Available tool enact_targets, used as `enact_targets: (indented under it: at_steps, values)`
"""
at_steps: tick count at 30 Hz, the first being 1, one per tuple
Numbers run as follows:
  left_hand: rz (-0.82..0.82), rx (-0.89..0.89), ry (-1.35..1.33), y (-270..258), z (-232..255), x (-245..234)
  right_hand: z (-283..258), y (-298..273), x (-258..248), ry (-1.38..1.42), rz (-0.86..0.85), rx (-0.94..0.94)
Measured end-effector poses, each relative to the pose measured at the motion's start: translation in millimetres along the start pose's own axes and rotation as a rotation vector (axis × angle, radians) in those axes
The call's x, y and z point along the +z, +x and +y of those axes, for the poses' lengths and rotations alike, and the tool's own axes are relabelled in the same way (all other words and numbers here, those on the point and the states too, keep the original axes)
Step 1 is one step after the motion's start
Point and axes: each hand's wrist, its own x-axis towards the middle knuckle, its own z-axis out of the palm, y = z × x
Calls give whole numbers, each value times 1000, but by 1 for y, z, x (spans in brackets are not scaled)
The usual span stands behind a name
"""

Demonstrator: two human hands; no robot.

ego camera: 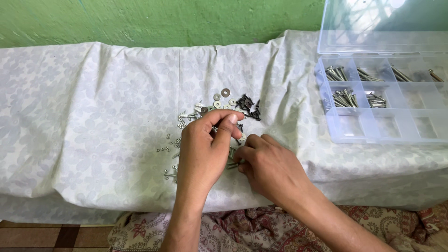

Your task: The person sorts various screws, nuts, and washers into the compartments of a plastic storage box by hand.

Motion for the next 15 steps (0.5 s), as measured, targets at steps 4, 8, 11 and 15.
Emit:
enact_targets:
  at_steps: [4,8,11,15]
  values:
    - [-6,13,-13,2,-5,-2,-3,5,0,-7,-59,69]
    - [0,8,-31,2,-9,-6,-8,12,-2,-69,-158,136]
    - [3,22,-14,1,-11,-8,-9,12,-2,-86,-187,149]
    - [-126,-138,165,3,-19,-9,-5,7,2,-123,-125,112]
